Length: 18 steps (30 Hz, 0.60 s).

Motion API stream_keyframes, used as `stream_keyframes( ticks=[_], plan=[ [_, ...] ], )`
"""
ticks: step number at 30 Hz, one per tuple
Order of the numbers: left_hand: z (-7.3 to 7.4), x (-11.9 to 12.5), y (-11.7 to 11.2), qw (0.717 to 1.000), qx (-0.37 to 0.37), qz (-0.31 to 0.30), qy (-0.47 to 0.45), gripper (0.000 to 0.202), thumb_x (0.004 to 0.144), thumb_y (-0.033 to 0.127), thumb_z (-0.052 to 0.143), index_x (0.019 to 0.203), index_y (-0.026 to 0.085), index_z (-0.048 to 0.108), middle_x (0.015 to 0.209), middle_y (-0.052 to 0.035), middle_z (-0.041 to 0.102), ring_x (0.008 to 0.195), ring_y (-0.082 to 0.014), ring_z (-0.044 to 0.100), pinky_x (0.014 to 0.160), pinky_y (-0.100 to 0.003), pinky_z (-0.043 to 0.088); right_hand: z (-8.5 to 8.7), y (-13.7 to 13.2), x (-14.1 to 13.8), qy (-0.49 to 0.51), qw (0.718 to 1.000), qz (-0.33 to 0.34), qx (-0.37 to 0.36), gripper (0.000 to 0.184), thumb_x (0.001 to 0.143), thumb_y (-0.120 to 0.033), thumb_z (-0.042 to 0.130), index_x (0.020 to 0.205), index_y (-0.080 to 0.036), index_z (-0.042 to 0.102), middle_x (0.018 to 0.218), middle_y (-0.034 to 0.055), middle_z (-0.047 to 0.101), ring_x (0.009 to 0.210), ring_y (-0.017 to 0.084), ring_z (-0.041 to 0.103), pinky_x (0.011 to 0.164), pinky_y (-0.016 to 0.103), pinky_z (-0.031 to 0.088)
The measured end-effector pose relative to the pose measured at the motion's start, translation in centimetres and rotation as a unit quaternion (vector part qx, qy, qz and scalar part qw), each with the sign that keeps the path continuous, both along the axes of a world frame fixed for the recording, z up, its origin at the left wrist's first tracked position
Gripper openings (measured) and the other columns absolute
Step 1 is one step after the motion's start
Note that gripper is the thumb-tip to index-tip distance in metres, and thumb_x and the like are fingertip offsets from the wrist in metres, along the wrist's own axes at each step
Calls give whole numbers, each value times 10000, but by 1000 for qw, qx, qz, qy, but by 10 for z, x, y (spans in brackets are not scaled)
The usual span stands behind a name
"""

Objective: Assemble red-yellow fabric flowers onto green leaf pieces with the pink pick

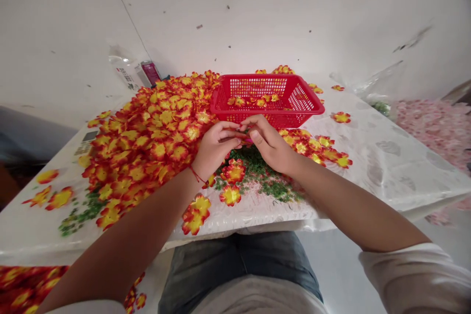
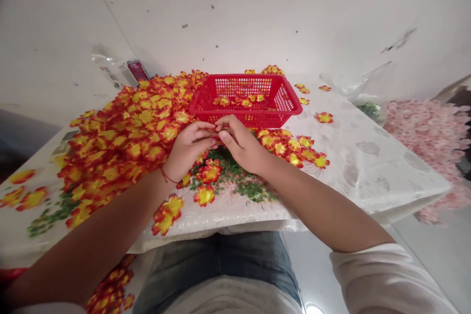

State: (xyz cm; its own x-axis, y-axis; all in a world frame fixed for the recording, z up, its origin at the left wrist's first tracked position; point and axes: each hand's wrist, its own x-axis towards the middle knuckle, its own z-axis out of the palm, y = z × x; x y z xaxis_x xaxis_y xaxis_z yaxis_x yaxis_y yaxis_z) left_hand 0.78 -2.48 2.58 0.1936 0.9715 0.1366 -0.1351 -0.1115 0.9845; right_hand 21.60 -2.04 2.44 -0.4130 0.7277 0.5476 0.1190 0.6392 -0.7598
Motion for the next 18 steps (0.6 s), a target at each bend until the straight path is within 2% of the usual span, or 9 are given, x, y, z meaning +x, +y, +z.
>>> stream_keyframes(
  ticks=[3,6,9,11,14,18],
  plan=[
    [-2,0,2,1000,21,12,6,422,753,294,965,1072,205,703,989,-22,811,910,-172,787,854,-300,662,1,-3,-2,-1,1000,21,-7,382,1198,-623,478,1357,-292,584,1291,107,679,1095,266,683,979,448,602],
    [-4,0,5,999,36,25,14,480,726,391,1023,1023,206,695,969,-23,798,922,-181,777,831,-289,648,-1,-4,-3,0,999,36,-2,362,1199,-596,495,1379,-292,573,1329,118,675,1156,278,684,996,460,597],
    [-5,-1,6,999,28,27,20,529,732,485,1044,1018,209,695,971,-32,805,869,-182,772,785,-295,652,-4,-4,-4,-6,999,36,5,345,1202,-579,498,1384,-295,569,1321,123,683,1231,295,670,1006,472,593],
    [-5,-1,5,1000,16,23,9,547,745,521,1040,1037,211,697,997,-42,820,855,-183,780,780,-305,668,-4,-3,-4,-2,999,34,3,339,1204,-579,499,1382,-299,566,1293,112,689,1194,284,678,997,465,596],
    [-2,0,1,1000,7,18,-17,523,797,517,1011,1093,213,704,1072,-60,840,895,-190,807,834,-333,702,-4,-3,-5,17,1000,19,1,350,1204,-596,498,1368,-295,567,1273,97,690,1127,255,691,989,440,599],
    [1,0,-3,999,32,-3,-25,447,866,436,955,1175,223,712,1102,-57,847,931,-190,822,902,-350,711,-2,-1,-4,42,999,-24,-7,376,1199,-629,498,1323,-287,592,1226,86,716,1127,246,697,964,414,597]
  ],
)
